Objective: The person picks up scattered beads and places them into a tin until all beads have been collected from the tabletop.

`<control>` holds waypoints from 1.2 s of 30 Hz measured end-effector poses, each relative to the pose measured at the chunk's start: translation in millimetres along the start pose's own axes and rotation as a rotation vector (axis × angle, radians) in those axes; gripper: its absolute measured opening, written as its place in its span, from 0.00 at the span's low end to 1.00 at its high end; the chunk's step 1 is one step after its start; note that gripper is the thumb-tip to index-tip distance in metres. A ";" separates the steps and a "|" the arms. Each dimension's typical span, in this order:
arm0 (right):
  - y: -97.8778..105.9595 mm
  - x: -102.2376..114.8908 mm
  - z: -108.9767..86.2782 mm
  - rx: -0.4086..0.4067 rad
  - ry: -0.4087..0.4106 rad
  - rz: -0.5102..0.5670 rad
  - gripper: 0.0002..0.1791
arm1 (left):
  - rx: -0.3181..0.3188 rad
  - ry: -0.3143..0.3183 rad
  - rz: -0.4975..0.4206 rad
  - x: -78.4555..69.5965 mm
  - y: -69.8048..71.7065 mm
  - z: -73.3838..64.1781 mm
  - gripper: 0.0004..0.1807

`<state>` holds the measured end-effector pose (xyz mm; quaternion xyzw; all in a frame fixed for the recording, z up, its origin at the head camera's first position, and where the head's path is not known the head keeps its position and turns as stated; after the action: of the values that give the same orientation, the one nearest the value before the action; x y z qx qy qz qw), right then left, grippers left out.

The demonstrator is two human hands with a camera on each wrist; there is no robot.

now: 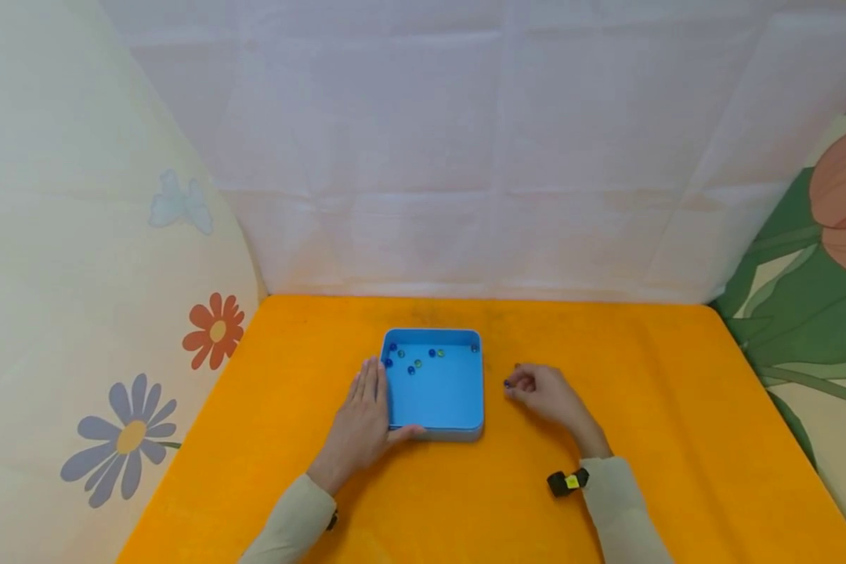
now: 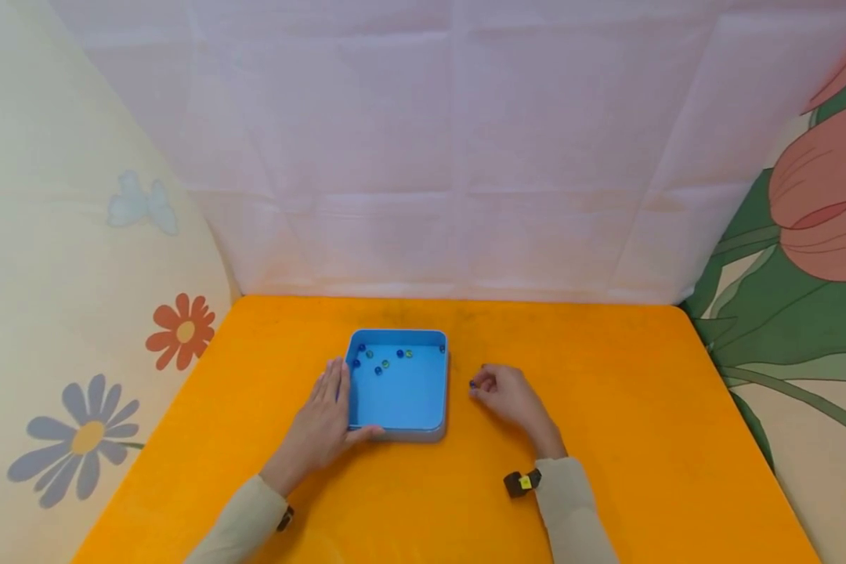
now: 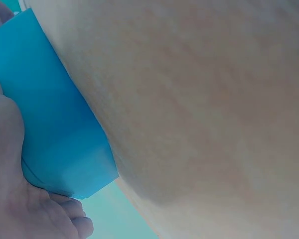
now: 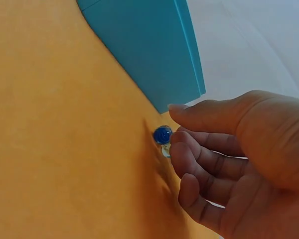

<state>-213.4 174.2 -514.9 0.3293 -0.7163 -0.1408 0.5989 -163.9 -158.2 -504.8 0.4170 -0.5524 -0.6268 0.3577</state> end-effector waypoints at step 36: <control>-7.4 -8.2 -0.2 0.000 0.030 -0.040 0.05 | 0.006 0.018 -0.025 0.7 -1.7 0.9 0.72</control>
<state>-210.4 174.0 -525.5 0.3456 -0.7005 -0.1478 0.6066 -164.9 -158.3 -506.5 0.4307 -0.5459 -0.6258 0.3533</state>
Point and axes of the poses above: each hand's wrist, its own z-axis towards the middle knuckle, its own y-axis out of the back of the hand, x = y × z, the point moved 2 cm from there along z, towards the middle knuckle, and after that the axes turned 5 degrees about -y, right-handed, at the moved point
